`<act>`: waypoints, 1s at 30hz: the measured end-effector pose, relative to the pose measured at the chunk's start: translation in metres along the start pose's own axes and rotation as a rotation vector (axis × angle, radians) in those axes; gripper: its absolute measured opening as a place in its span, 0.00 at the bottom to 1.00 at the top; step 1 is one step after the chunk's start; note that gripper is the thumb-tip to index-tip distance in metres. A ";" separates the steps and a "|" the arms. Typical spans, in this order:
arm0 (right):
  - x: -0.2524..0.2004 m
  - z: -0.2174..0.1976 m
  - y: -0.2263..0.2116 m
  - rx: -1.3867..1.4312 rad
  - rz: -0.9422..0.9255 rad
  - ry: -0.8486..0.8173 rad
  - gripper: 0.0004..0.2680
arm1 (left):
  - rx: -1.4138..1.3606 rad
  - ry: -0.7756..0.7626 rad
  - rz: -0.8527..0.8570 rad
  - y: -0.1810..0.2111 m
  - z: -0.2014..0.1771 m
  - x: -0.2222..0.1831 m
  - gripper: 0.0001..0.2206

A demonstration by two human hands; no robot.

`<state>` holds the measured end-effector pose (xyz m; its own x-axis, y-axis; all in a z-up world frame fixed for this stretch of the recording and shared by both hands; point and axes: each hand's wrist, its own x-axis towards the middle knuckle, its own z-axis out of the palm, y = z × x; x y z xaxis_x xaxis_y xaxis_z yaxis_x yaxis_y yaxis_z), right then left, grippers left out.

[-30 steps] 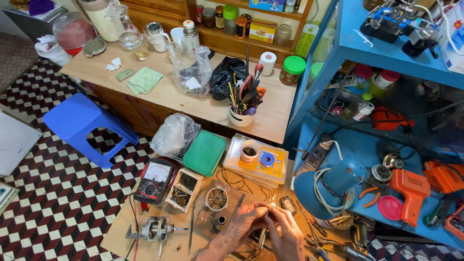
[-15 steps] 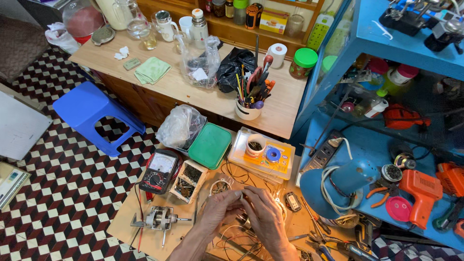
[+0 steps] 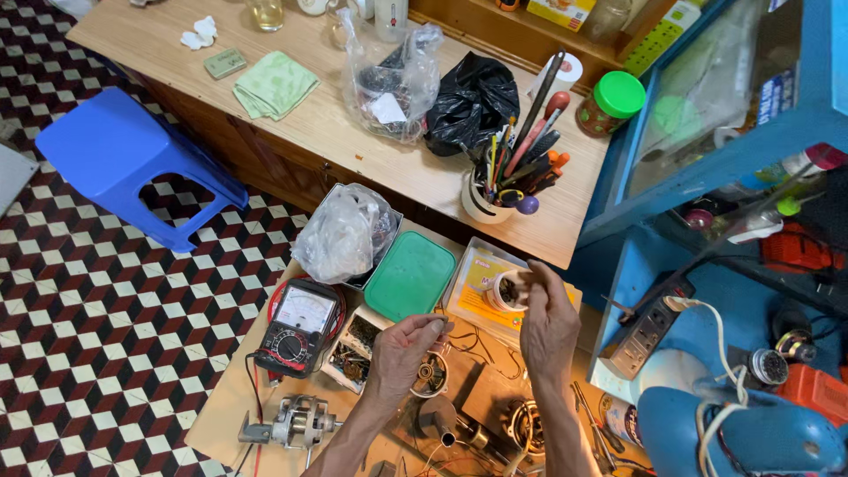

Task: The person works on a disassembled electrical component, likely a fan motor, using a hammer and screwdriver to adjust internal parts. They also use a pen to mark a small metal piece before placing it into the assembly.

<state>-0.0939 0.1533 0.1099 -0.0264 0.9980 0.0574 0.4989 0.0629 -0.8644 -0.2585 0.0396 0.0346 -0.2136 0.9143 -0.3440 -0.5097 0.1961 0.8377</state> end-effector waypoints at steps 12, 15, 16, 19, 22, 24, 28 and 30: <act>0.118 0.072 0.046 0.121 0.440 -0.055 0.16 | -0.023 -0.022 -0.112 0.001 -0.034 0.028 0.16; 0.132 0.076 0.057 0.216 0.408 0.068 0.21 | 0.002 0.010 -0.040 0.010 -0.043 0.034 0.15; 0.134 0.074 0.059 0.164 0.324 0.078 0.23 | 0.079 0.046 -0.066 0.014 -0.045 0.037 0.15; 0.145 0.073 0.065 0.230 0.315 0.064 0.25 | 0.242 0.111 -0.057 0.025 -0.050 0.043 0.15; 0.157 0.073 0.077 0.371 0.341 0.076 0.20 | 0.281 0.102 0.018 0.029 -0.048 0.053 0.16; 0.163 0.073 0.085 0.439 0.332 0.092 0.17 | 0.315 0.113 -0.094 0.029 -0.045 0.060 0.16; 0.170 0.070 0.093 0.398 0.323 0.114 0.12 | 0.350 0.045 0.053 0.029 -0.045 0.069 0.15; 0.174 0.063 0.092 0.293 0.332 0.168 0.13 | 0.332 0.059 -0.020 0.027 -0.045 0.071 0.15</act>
<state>-0.1069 0.3329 0.0090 0.2461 0.9511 -0.1869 0.1909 -0.2366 -0.9527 -0.3248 0.0938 0.0137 -0.2593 0.8888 -0.3779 -0.2175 0.3275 0.9195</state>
